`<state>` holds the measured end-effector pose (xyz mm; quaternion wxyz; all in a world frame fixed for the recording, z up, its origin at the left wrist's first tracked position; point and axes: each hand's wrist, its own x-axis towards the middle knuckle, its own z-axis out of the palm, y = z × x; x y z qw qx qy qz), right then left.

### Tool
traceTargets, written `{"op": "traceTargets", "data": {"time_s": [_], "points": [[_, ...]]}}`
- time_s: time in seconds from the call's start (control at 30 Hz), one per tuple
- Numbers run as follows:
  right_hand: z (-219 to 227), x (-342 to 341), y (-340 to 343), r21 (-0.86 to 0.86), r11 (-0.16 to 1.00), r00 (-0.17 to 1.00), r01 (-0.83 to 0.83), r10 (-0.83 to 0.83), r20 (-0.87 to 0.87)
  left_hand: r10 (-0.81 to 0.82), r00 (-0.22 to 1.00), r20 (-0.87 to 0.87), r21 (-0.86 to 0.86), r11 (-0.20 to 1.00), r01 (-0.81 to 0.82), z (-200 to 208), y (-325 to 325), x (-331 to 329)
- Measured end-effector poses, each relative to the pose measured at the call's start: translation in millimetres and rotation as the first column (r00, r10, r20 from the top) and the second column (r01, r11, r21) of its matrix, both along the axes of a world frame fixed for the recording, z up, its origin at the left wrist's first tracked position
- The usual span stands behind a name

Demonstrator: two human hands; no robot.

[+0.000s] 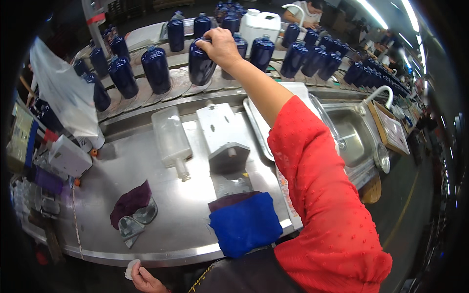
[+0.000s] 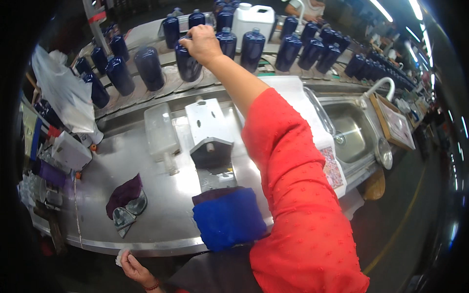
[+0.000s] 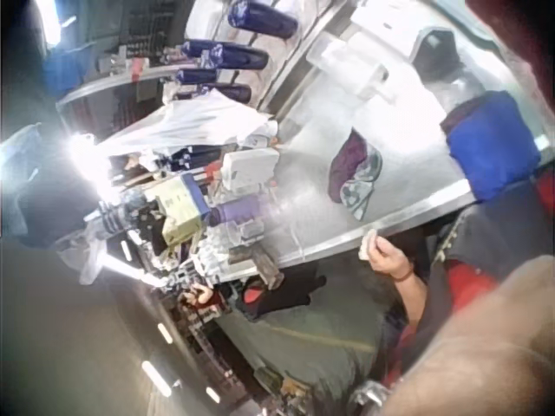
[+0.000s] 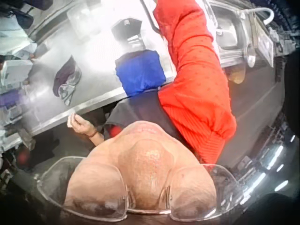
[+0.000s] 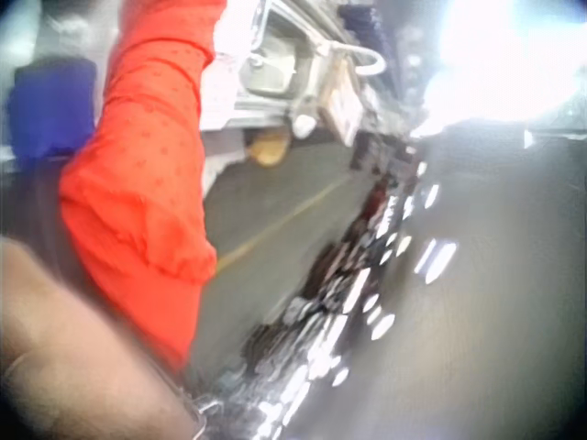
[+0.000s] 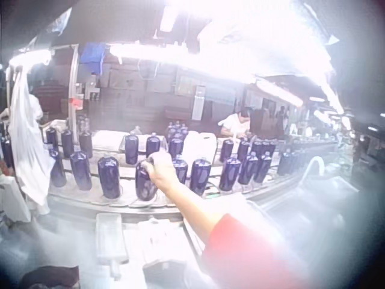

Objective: The person applies decorative stickers to a blue ceramic bottle, smoothing each with a black squeegee tool. They rotate the bottle to align and press multiple stickers, then place the finished bottle on a nearby rack.

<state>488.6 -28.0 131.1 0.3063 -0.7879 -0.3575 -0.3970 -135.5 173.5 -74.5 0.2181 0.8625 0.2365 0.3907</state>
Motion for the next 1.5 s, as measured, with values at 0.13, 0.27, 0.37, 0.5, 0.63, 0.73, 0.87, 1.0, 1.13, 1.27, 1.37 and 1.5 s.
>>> {"op": "traceTargets", "data": {"time_s": [0.13, 0.27, 0.37, 0.5, 0.63, 0.73, 0.87, 1.0, 1.13, 1.27, 1.37, 1.5], "points": [[61.5, -91.2, -54.5, -0.105, 0.975, 0.972, -0.197, 0.208, 0.11, -0.267, 0.942, 0.204, -0.16, 0.94, 0.301, 52.5, -23.9, 57.9], [100.7, -185.1, -106.3, -0.079, 0.865, 0.869, -0.495, 0.494, -0.038, -0.567, 0.756, 0.328, -0.2, 0.74, 0.642, 119.8, -76.8, 142.2], [89.2, -241.9, -127.4, 0.069, 0.777, 0.717, -0.626, 0.608, -0.34, -0.689, 0.617, 0.38, -0.352, 0.508, 0.786, 166.0, -125.1, 181.8], [30.2, -291.0, -133.7, 0.331, 0.719, 0.439, -0.611, 0.655, -0.615, -0.708, 0.449, 0.545, -0.557, 0.094, 0.825, 191.3, -179.4, 200.7], [-32.4, -303.0, -146.8, 0.422, 0.847, 0.423, -0.322, 0.528, -0.737, -0.668, 0.571, 0.477, -0.786, -0.032, 0.618, 165.5, -204.4, 205.4], [-74.4, -312.4, -160.2, 0.461, 0.846, 0.294, -0.268, 0.528, -0.797, -0.55, 0.609, 0.571, -0.813, -0.281, 0.51, 138.8, -197.3, 206.5], [-105.7, -320.4, -165.4, 0.395, 0.862, 0.382, -0.317, 0.498, -0.779, -0.444, 0.712, 0.545, -0.837, -0.345, 0.425, 125.9, -183.9, 224.3], [-107.1, -319.3, -163.7, 0.394, 0.892, 0.324, -0.22, 0.448, -0.833, -0.431, 0.736, 0.522, -0.853, -0.279, 0.441, 129.4, -186.3, 236.1], [-101.3, -322.3, -165.6, 0.438, 0.874, 0.314, -0.21, 0.485, -0.816, -0.456, 0.756, 0.469, -0.883, -0.256, 0.394, 126.7, -187.6, 241.3], [-105.0, -325.1, -171.0, 0.39, 0.895, 0.413, -0.217, 0.446, -0.794, -0.477, 0.73, 0.49, -0.872, -0.293, 0.393, 118.6, -181.7, 254.2], [-108.3, -319.7, -191.0, 0.26, 0.89, 0.573, -0.375, 0.442, -0.69, -0.454, 0.694, 0.558, -0.83, -0.309, 0.465, 112.1, -185.1, 260.7], [-107.1, -305.5, -251.1, -0.143, 0.947, 0.745, -0.289, 0.128, -0.654, -0.525, 0.696, 0.49, -0.863, -0.178, 0.473, 109.0, -181.2, 257.3]]}}
